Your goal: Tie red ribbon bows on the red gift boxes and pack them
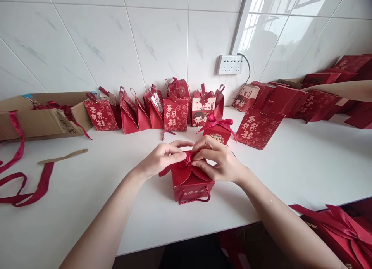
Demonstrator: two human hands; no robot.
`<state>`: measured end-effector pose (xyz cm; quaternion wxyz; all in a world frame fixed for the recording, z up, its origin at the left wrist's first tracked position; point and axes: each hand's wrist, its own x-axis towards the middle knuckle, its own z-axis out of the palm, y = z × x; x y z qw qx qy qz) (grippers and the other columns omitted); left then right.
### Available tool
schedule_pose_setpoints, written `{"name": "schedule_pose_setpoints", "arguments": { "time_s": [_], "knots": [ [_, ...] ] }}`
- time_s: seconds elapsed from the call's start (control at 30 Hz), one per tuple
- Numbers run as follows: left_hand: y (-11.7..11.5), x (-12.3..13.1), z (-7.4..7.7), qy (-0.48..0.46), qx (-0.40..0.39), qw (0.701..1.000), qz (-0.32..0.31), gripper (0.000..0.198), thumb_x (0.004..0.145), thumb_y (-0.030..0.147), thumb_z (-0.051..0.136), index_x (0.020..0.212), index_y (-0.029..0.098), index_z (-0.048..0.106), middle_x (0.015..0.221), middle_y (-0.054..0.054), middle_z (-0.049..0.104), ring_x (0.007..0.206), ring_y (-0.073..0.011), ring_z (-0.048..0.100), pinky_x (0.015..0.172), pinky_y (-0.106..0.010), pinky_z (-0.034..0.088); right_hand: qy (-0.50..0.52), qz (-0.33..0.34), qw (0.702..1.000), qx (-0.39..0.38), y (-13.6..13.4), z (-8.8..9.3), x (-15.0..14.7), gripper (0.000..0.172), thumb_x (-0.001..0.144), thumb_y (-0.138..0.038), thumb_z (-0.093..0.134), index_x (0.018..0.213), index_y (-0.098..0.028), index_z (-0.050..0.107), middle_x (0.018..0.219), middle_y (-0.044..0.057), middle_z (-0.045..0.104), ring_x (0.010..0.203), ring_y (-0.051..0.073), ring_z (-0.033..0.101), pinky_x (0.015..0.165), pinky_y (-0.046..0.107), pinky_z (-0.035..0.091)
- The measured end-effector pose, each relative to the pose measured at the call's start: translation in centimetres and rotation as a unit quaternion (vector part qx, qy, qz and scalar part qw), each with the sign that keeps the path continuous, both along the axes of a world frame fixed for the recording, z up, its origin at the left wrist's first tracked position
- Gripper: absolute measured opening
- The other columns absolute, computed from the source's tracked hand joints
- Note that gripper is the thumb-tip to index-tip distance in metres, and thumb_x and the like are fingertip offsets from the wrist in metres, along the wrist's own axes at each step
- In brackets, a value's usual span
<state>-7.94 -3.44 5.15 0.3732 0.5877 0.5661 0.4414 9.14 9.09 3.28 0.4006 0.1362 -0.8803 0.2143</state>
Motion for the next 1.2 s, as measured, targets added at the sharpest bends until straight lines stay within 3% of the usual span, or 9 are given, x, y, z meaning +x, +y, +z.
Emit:
{"name": "schedule_pose_setpoints", "arguments": {
  "time_s": [0.2, 0.33, 0.4, 0.6, 0.7, 0.9, 1.03, 1.2],
  "knots": [
    [-0.2, -0.2, 0.5, 0.001, -0.024, 1.0, -0.015, 0.03, 0.085, 0.04, 0.059, 0.068, 0.02, 0.074, 0.126, -0.006, 0.06, 0.115, -0.0267, 0.056, 0.097, -0.035, 0.044, -0.015, -0.018, 0.999, 0.023, -0.2, 0.4, 0.1, 0.006, 0.089, -0.015, 0.056, 0.085, -0.016, 0.06, 0.096, 0.011, 0.056, 0.087, 0.018, 0.06, 0.075, 0.031, 0.054],
    [-0.2, -0.4, 0.2, -0.005, -0.055, 0.998, -0.025, 0.045, 0.084, 0.042, 0.059, 0.046, 0.017, 0.057, 0.118, -0.006, 0.064, 0.109, -0.0257, 0.057, 0.086, -0.031, 0.047, -0.029, -0.01, 1.0, 0.005, -0.3, 0.3, 0.2, 0.006, 0.085, -0.021, 0.064, 0.087, -0.017, 0.06, 0.099, 0.01, 0.057, 0.089, 0.018, 0.061, 0.076, 0.033, 0.056],
    [-0.1, -0.5, 0.0, -0.013, -0.057, 0.998, -0.036, 0.044, 0.084, 0.041, 0.059, 0.047, 0.017, 0.055, 0.121, -0.005, 0.063, 0.11, -0.0246, 0.056, 0.087, -0.03, 0.046, -0.031, -0.005, 1.0, 0.004, -0.3, 0.3, 0.2, 0.01, 0.083, -0.023, 0.067, 0.087, -0.017, 0.061, 0.101, 0.011, 0.057, 0.091, 0.019, 0.062, 0.078, 0.034, 0.056],
    [-0.2, -0.6, -0.3, -0.022, -0.038, 0.999, -0.019, 0.031, 0.084, 0.045, 0.058, 0.07, 0.022, 0.073, 0.127, -0.006, 0.059, 0.115, -0.0272, 0.056, 0.094, -0.036, 0.047, -0.022, -0.004, 1.0, 0.008, -0.3, 0.3, 0.1, 0.006, 0.088, -0.016, 0.059, 0.084, -0.017, 0.064, 0.102, 0.011, 0.057, 0.093, 0.02, 0.062, 0.077, 0.034, 0.056],
    [-0.3, -0.4, -0.1, -0.013, -0.038, 0.999, -0.007, 0.036, 0.084, 0.046, 0.055, 0.065, 0.021, 0.072, 0.129, -0.006, 0.058, 0.105, -0.0267, 0.061, 0.087, -0.036, 0.051, -0.026, -0.001, 1.0, 0.004, -0.3, 0.2, 0.2, 0.008, 0.086, -0.013, 0.058, 0.082, -0.017, 0.064, 0.101, 0.011, 0.057, 0.091, 0.019, 0.062, 0.076, 0.033, 0.056],
    [-0.3, -0.3, 0.8, 0.039, -0.023, 0.999, 0.008, 0.034, 0.084, 0.037, 0.055, 0.057, 0.021, 0.067, 0.125, -0.005, 0.061, 0.115, -0.0263, 0.055, 0.098, -0.035, 0.044, -0.016, -0.001, 1.0, 0.017, 0.0, 0.5, 0.3, 0.006, 0.084, -0.013, 0.059, 0.081, -0.015, 0.064, 0.103, 0.013, 0.057, 0.095, 0.021, 0.062, 0.078, 0.035, 0.056],
    [-1.0, 0.4, 1.2, 0.098, -0.004, 0.993, 0.063, 0.03, 0.084, 0.037, 0.054, 0.064, 0.022, 0.071, 0.123, -0.006, 0.061, 0.117, -0.0282, 0.054, 0.098, -0.038, 0.043, 0.024, -0.015, 0.998, 0.055, 0.1, 0.8, 0.7, 0.008, 0.086, -0.013, 0.057, 0.085, -0.016, 0.064, 0.103, 0.013, 0.061, 0.091, 0.019, 0.065, 0.07, 0.03, 0.058],
    [-2.8, 3.1, 0.8, 0.201, 0.055, 0.952, 0.225, 0.024, 0.084, 0.039, 0.054, 0.076, 0.022, 0.071, 0.11, -0.006, 0.061, 0.104, -0.0225, 0.058, 0.088, -0.033, 0.047, 0.063, -0.089, 0.987, 0.119, -0.9, 0.5, 2.1, 0.011, 0.09, -0.012, 0.055, 0.095, -0.015, 0.064, 0.11, 0.016, 0.064, 0.096, 0.021, 0.066, 0.076, 0.033, 0.059]
  ]
}}
